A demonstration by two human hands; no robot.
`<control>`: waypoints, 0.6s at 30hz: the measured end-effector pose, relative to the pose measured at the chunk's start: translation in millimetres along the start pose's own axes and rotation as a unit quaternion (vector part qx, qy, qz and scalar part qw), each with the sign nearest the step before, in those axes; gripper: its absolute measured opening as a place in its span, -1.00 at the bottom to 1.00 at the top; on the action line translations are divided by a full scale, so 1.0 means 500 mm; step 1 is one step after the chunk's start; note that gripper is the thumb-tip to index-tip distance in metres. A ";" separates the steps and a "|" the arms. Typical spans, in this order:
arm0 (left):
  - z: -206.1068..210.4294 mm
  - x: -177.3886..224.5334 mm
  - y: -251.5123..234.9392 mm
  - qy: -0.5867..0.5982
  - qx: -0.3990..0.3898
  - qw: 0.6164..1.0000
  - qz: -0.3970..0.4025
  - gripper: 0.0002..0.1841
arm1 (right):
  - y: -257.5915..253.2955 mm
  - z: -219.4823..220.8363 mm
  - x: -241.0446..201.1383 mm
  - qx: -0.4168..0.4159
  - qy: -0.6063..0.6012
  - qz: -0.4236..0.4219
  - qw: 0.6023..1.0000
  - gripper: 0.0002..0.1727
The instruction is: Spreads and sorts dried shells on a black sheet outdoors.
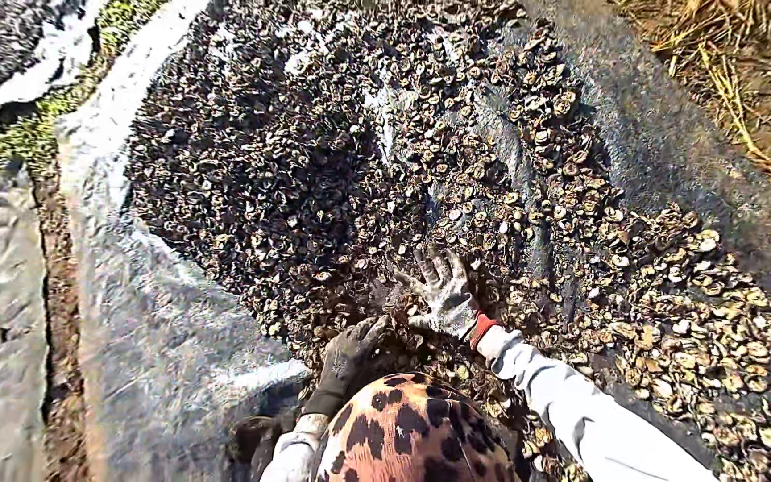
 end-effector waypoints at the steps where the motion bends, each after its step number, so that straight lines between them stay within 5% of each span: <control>1: -0.027 -0.027 -0.019 -0.032 0.102 0.994 0.029 -0.42 | -0.070 -0.023 0.003 0.045 0.051 -0.016 0.998 0.05; 3: -0.050 -0.107 -0.058 -0.079 0.166 0.983 -0.030 -0.09 | -0.185 -0.049 0.015 0.080 0.129 -0.001 0.988 0.18; 6: -0.001 -0.191 -0.087 -0.111 -0.025 0.975 -0.192 0.00 | -0.282 -0.009 -0.001 0.079 0.152 0.003 0.985 0.08; 9: -0.001 -0.157 -0.106 -0.096 -0.216 0.967 -0.093 -0.14 | -0.237 0.041 -0.060 -0.007 0.100 -0.011 0.995 -0.27; 11: -0.042 -0.150 -0.131 -0.027 -0.291 0.956 -0.027 -0.30 | -0.190 0.043 -0.094 -0.155 0.073 0.037 0.985 -0.46; 13: -0.117 -0.204 -0.192 0.016 -0.198 0.979 0.041 -0.46 | -0.223 0.025 -0.129 -0.303 0.138 0.044 0.942 -0.46; 15: -0.209 -0.333 -0.272 -0.007 0.042 0.993 0.107 -0.52 | -0.310 -0.002 -0.160 -0.343 0.185 0.029 0.921 -0.34; 16: -0.256 -0.410 -0.310 -0.024 0.129 0.988 0.085 -0.45 | -0.371 -0.024 -0.180 -0.319 0.191 0.032 0.928 -0.32; 18: -0.316 -0.581 -0.372 -0.053 0.157 0.982 -0.087 -0.19 | -0.520 -0.053 -0.210 -0.207 0.171 0.022 0.963 -0.36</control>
Point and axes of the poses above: each hand's wrist, its own y-axis away from the middle knuckle, its own z-axis out of the palm, x = y × z, the point moved 9 cm from there along -y, towards the middle knuckle, and after that the axes turned 12 degrees about x, right-handed, at the moved point
